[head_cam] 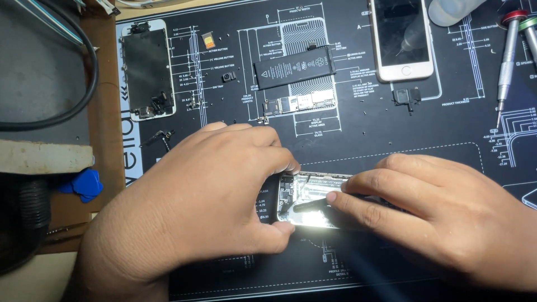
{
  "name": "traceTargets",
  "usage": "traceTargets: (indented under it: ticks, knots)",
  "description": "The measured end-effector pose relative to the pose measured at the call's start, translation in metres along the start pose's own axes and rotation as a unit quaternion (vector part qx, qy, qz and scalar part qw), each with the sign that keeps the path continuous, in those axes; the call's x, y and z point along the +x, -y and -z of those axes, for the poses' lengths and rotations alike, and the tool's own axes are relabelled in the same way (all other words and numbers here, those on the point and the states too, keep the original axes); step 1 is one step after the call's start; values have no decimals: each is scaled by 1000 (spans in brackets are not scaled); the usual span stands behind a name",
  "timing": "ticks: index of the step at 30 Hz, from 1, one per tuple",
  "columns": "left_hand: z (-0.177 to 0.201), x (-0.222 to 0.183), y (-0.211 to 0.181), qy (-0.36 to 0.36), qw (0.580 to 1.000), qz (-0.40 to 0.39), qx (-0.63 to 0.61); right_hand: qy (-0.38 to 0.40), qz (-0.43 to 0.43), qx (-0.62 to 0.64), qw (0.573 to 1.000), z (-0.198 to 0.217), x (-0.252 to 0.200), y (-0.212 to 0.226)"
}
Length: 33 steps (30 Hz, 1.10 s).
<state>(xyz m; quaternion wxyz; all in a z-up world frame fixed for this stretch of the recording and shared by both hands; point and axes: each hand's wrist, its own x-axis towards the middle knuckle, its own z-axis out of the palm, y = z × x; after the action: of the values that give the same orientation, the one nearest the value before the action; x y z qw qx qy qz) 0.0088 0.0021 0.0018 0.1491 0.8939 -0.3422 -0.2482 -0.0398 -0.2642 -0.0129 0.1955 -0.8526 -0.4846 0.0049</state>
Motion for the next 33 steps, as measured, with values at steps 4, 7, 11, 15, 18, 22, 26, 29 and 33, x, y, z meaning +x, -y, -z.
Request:
traceTargets:
  ticks: [4,7,11,15,18,22,26,29,33]
  knots:
    - [-4,0,0,-15,1000,-10,21,-1,16,-27,999,-7,-1,-2]
    - [-2,2,-3,-5,1000,4,30,-13,23,-51,998,-9,0,0]
    - [-3,3,-6,7,998,15,52,-24,35,-99,994,-12,-1,6]
    - [-2,4,-10,34,997,30,62,-22,55,-108,992,-16,-3,8]
    - [-7,4,-10,16,997,30,71,-15,40,-98,994,-22,-5,10]
    - [-15,4,-13,-23,994,7,107,-9,52,-115,992,-25,-6,9]
    - [-21,2,-17,-22,991,-7,134,-18,75,-113,991,-28,-5,7]
    - [-21,-2,-16,-29,988,-25,148,-70,66,-144,985,-23,9,9]
    - [-19,-7,-15,39,991,39,118,-64,72,-151,984,-25,9,6]
